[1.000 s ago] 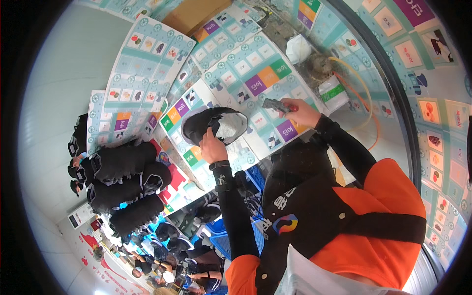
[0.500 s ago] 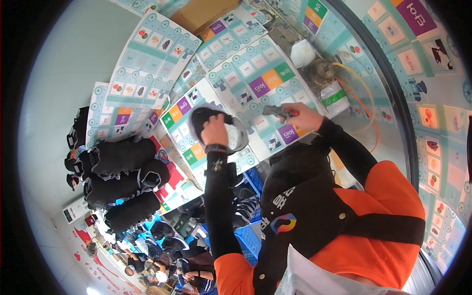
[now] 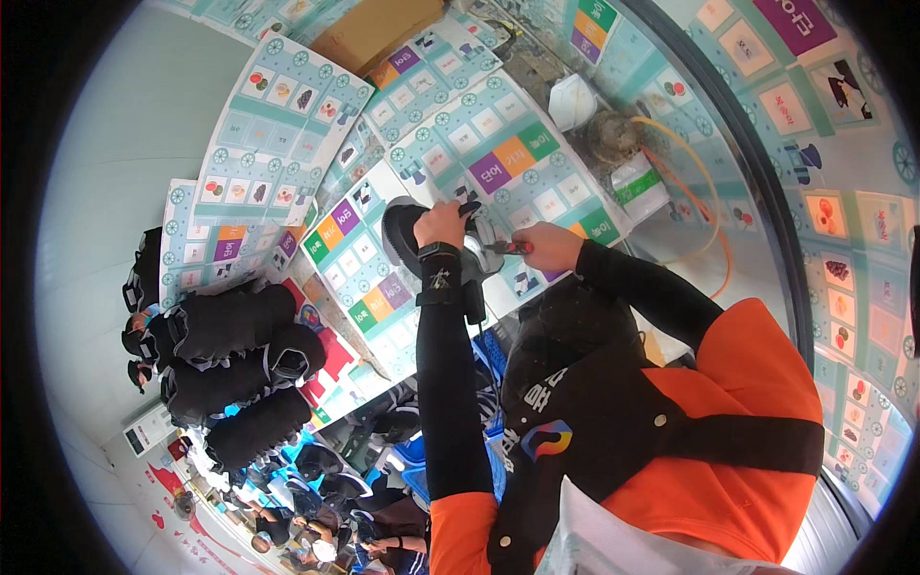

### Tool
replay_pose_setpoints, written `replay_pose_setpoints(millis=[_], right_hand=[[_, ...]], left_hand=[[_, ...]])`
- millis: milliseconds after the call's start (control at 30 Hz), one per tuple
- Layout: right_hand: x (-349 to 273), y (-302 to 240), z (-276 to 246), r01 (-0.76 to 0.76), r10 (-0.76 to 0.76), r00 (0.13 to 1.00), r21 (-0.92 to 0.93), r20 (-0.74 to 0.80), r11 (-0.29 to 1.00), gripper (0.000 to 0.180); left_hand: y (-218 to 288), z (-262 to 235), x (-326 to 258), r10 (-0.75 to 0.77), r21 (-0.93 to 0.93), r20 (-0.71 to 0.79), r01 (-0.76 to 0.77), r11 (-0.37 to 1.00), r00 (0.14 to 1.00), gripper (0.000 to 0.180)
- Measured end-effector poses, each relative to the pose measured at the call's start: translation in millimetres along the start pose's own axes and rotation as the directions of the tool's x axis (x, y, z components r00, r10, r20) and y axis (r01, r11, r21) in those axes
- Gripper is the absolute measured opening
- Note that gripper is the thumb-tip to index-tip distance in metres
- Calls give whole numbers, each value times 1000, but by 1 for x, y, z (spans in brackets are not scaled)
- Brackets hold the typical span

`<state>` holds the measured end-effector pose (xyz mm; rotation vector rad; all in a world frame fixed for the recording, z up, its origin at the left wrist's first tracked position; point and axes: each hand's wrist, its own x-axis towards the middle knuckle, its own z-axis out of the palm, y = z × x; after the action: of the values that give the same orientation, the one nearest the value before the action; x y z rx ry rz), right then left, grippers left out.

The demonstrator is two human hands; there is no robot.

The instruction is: The person holds a black shoe upper and uses a handheld heat tool to apply localized heat to several points along the edge and seam, then repeats the process on multiple footwear units retrieved from and returned to blue bins.

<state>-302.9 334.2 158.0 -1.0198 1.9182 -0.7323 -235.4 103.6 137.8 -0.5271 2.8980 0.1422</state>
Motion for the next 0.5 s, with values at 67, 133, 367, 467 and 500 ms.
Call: replay_pose_setpoints(millis=[67, 133, 367, 467, 500], right_hand=[[-1, -2, 0, -5, 5, 996, -1, -93, 1000, 20], [0, -1, -6, -72, 72, 986, 11, -151, 997, 22], [-6, 2, -7, -18, 12, 985, -30, -171, 999, 19], [-5, 3, -5, -91, 86, 976, -17, -201, 996, 20], [-6, 5, 1, -60, 53, 989, -45, -138, 997, 21]], left_hand=[[0, 1, 0, 5, 11, -4, -5, 1000, 1000, 28], [1, 2, 0, 10, 21, -10, -10, 1000, 1000, 28], [2, 3, 1, -6, 31, 28, 5, 999, 1000, 29], [6, 0, -1, -22, 41, 32, 20, 999, 999, 30], [6, -2, -2, -23, 50, 26, 22, 999, 999, 29]])
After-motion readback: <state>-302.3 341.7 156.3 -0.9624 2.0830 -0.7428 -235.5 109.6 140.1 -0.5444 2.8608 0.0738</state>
